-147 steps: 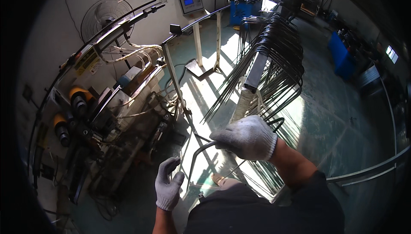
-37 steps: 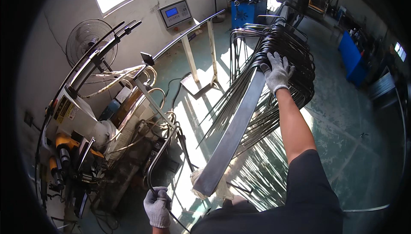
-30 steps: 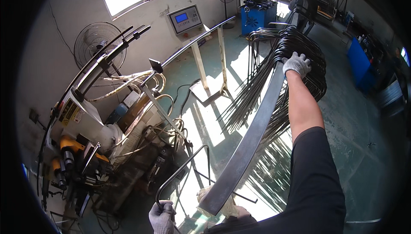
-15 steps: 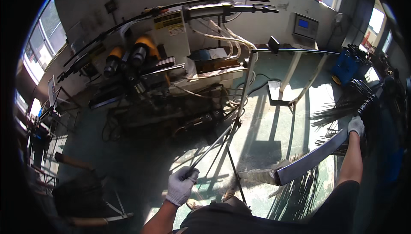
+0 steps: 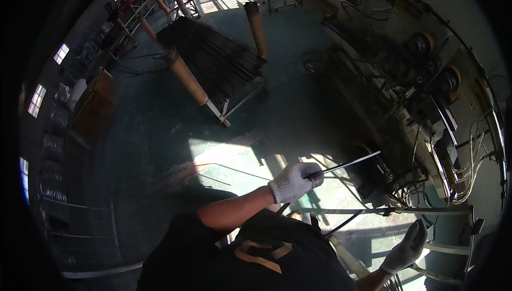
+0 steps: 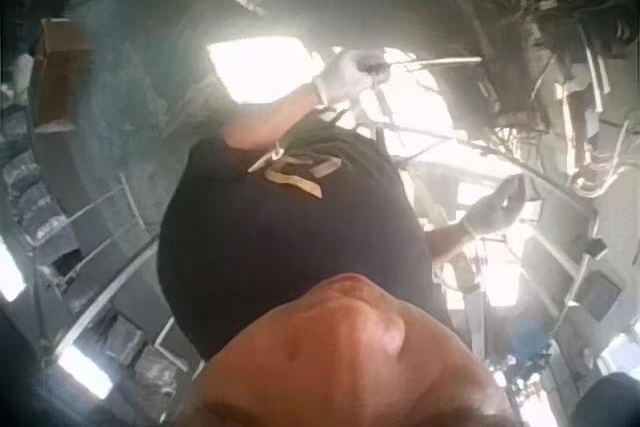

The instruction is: The person repeatedly picks up straight metal rods, feeds them into a bending machine, and removes the bent rods to place them on a nearby rack. The process is repeated multiple times throughout the clip.

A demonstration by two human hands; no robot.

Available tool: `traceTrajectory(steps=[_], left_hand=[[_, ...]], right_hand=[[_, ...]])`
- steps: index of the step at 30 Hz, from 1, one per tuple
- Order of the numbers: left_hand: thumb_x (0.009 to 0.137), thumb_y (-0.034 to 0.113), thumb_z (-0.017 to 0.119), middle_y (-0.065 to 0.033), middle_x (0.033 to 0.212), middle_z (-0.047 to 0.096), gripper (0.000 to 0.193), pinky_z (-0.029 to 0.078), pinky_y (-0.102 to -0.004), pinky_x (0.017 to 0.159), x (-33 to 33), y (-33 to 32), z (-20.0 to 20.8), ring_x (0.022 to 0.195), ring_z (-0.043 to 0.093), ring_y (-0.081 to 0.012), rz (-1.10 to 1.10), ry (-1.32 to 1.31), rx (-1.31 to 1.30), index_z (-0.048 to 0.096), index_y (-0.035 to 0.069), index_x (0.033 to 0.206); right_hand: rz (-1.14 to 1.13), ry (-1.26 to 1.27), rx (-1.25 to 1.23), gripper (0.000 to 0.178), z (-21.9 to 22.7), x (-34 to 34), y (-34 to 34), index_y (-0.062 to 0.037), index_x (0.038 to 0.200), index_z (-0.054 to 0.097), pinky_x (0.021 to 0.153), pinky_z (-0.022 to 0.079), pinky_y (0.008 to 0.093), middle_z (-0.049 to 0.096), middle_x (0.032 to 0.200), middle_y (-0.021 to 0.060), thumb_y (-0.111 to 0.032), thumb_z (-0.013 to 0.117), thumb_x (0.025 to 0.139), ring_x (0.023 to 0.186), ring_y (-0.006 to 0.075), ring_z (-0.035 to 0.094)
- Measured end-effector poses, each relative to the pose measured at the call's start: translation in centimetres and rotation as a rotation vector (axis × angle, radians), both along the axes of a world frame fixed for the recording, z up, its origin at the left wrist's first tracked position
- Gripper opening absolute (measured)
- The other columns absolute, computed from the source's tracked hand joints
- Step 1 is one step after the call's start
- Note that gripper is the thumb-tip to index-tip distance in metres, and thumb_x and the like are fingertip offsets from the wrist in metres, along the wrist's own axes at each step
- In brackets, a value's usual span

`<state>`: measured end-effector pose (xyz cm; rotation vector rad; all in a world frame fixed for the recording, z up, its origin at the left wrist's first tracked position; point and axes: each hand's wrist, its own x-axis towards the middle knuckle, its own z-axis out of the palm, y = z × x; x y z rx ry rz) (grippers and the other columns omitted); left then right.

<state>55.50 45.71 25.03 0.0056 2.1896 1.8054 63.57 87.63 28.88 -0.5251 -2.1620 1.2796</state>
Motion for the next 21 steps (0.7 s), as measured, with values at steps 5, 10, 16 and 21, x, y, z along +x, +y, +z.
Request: traceTrajectory(steps=[5, 10, 16, 21], left_hand=[[0.1, 0.015, 0.084, -0.0088, 0.106, 0.083, 0.019, 0.062, -0.038, 0.088, 5.6, -7.1, 1.2, 0.096, 0.08, -0.0193, 0.075, 0.336, -0.178, 0.083, 0.008, 0.117], [0.096, -0.004, 0.079, -0.0067, 0.104, 0.076, 0.019, 0.063, -0.0374, 0.084, 11.1, -18.4, 2.6, 0.093, 0.077, -0.018, 0.409, 0.23, 0.014, 0.082, 0.005, 0.113], [0.093, -0.015, 0.075, -0.006, 0.103, 0.073, 0.025, 0.06, -0.0328, 0.087, 16.1, -33.9, 1.6, 0.097, 0.073, -0.0161, 0.852, 0.37, -0.029, 0.082, 0.005, 0.105], [0.09, -0.016, 0.075, -0.0062, 0.102, 0.075, 0.025, 0.059, -0.0325, 0.086, 20.2, -48.6, 2.6, 0.096, 0.073, -0.0177, 0.972, 0.518, -0.125, 0.082, 0.005, 0.101]], right_hand=[[0.404, -0.185, -0.031, 0.051, -6.2, -14.2, -10.5, -0.0012, 0.163, 0.058, 0.128, 0.042, 0.041, 0.065, 0.16, 0.0179, -0.029, 0.061, 0.12, 0.147, 0.0303, 0.061], [1.001, -0.321, -0.654, 0.066, -11.4, -17.3, -25.6, 0.0036, 0.144, 0.07, 0.124, 0.046, 0.048, 0.074, 0.145, 0.0212, -0.054, 0.044, 0.123, 0.138, 0.0321, 0.067], [1.14, -0.595, -0.978, 0.038, -14.0, -14.7, -46.8, 0.0041, 0.13, 0.075, 0.106, 0.056, 0.045, 0.078, 0.13, 0.0197, -0.019, 0.055, 0.108, 0.123, 0.0316, 0.073], [1.198, -0.959, -0.832, 0.046, -14.7, -11.6, -62.4, -0.002, 0.14, 0.074, 0.103, 0.053, 0.0421, 0.076, 0.133, 0.0147, -0.016, 0.058, 0.098, 0.119, 0.0293, 0.073]])
